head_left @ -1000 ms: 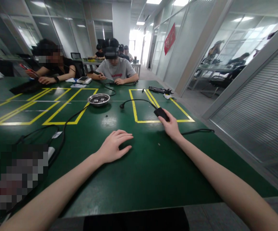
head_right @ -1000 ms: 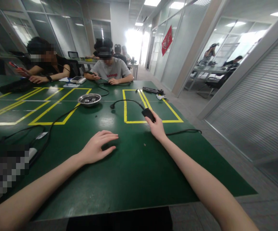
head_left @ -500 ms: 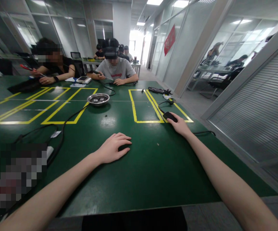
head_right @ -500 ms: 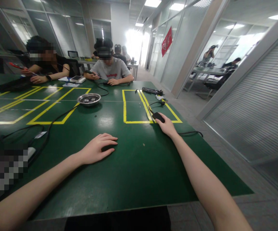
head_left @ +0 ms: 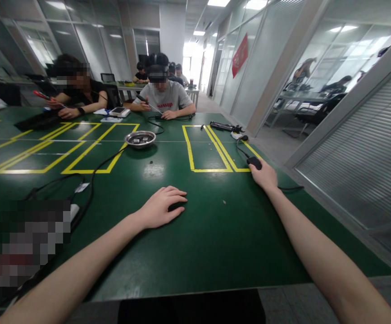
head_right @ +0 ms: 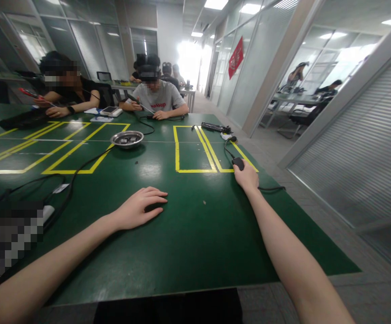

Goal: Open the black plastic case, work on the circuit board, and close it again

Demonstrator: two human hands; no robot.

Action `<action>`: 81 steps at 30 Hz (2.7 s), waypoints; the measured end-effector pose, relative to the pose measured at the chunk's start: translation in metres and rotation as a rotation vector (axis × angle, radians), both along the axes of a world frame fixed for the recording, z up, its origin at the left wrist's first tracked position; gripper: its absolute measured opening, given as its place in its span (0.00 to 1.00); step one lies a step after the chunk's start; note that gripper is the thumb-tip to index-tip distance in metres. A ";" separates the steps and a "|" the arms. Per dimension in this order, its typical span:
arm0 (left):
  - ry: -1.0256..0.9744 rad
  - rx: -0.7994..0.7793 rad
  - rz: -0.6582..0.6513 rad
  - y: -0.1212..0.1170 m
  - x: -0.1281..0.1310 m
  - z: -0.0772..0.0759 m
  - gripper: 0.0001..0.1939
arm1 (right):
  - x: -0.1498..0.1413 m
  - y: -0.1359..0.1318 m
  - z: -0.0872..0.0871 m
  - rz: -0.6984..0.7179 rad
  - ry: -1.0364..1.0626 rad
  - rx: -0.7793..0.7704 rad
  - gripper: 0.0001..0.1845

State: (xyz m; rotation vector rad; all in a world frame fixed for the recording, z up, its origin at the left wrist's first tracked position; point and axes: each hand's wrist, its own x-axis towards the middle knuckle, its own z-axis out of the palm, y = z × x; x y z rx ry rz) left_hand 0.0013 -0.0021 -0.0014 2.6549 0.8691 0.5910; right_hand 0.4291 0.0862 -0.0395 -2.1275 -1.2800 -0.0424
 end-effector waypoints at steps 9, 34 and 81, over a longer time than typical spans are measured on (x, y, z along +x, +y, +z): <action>0.015 -0.018 -0.003 0.001 -0.001 -0.001 0.13 | 0.011 0.005 -0.013 -0.036 -0.060 -0.010 0.34; 0.028 -0.013 -0.015 0.002 -0.001 0.000 0.13 | 0.013 -0.011 0.016 -0.150 0.190 0.043 0.20; -0.101 0.042 -0.102 -0.009 0.003 0.013 0.22 | -0.170 -0.103 0.032 1.505 0.020 -0.029 0.19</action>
